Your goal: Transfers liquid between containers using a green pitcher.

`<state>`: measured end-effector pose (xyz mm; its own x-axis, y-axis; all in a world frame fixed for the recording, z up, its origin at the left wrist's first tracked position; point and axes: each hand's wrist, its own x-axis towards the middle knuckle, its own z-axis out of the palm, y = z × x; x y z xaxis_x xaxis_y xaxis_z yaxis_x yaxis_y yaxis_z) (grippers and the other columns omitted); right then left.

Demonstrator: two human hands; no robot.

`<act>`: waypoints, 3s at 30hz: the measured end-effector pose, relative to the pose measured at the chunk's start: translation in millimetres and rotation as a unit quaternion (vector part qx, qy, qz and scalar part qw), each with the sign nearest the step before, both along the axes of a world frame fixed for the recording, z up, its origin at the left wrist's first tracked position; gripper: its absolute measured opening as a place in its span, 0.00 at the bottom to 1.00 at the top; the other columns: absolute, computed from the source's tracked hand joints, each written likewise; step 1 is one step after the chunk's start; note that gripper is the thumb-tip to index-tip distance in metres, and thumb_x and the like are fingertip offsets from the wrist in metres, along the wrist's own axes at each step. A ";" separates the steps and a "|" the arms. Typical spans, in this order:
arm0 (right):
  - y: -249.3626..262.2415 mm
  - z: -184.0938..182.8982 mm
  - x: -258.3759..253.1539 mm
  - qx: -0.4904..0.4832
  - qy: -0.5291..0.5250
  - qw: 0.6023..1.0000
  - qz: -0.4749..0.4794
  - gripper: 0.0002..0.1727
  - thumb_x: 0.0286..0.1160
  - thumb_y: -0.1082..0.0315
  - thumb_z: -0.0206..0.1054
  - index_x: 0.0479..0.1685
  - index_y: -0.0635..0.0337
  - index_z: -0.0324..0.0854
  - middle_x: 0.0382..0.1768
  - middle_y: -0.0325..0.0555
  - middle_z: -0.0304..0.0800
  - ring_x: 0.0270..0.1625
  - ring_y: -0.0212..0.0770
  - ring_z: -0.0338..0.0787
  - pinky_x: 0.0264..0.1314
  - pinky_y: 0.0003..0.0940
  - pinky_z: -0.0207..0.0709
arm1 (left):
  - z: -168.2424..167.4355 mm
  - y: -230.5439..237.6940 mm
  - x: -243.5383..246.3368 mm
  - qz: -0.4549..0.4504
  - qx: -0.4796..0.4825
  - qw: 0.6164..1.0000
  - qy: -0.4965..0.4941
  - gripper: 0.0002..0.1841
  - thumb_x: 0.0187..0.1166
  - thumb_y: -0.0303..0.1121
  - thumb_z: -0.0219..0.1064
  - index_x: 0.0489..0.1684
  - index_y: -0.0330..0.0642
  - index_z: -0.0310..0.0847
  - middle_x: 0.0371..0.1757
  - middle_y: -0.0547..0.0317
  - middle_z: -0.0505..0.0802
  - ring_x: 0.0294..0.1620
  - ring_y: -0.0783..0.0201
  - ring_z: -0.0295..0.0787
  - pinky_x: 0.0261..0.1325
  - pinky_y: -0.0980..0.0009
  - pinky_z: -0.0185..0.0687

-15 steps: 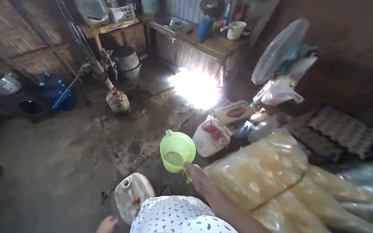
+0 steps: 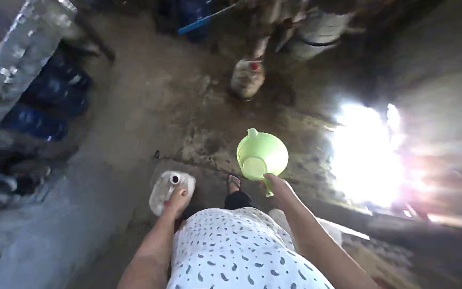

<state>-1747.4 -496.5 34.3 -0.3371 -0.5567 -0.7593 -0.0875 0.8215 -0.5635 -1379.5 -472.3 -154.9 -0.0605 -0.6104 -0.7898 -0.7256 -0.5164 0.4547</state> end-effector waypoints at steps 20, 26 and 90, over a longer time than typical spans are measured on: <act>-135.7 -56.6 220.2 0.067 -0.096 0.934 0.337 0.24 0.95 0.55 0.47 0.69 0.67 0.74 0.49 0.51 0.89 0.44 0.39 0.87 0.48 0.38 0.80 | -15.5 156.5 -14.8 0.524 0.135 0.841 0.019 0.25 0.89 0.45 0.62 0.79 0.39 0.75 0.77 0.42 0.84 0.78 0.48 0.80 0.82 0.48 0.72; -176.3 -123.5 260.2 0.073 -0.108 0.915 0.381 0.23 0.94 0.55 0.47 0.62 0.67 0.78 0.45 0.50 0.88 0.42 0.39 0.87 0.47 0.38 0.82 | -51.1 107.1 -0.2 0.568 -0.002 0.822 -0.031 0.28 0.91 0.42 0.59 0.85 0.36 0.68 0.86 0.38 0.73 0.86 0.45 0.70 0.87 0.50 0.66; -371.6 -482.8 162.6 0.189 0.013 0.901 0.390 0.32 0.68 0.64 0.74 0.77 0.56 0.77 0.69 0.62 0.85 0.72 0.60 0.84 0.71 0.67 0.77 | -167.8 -252.0 -21.7 0.058 0.126 0.970 -0.198 0.22 0.89 0.44 0.58 0.78 0.46 0.76 0.60 0.41 0.91 0.62 0.41 0.90 0.63 0.42 0.84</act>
<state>-1584.8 -868.1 -448.5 0.0244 -0.3349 -0.9419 -0.7298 0.6380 -0.2457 -1401.2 -724.3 -322.7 0.3353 -0.3799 -0.8621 -0.7483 -0.6633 0.0013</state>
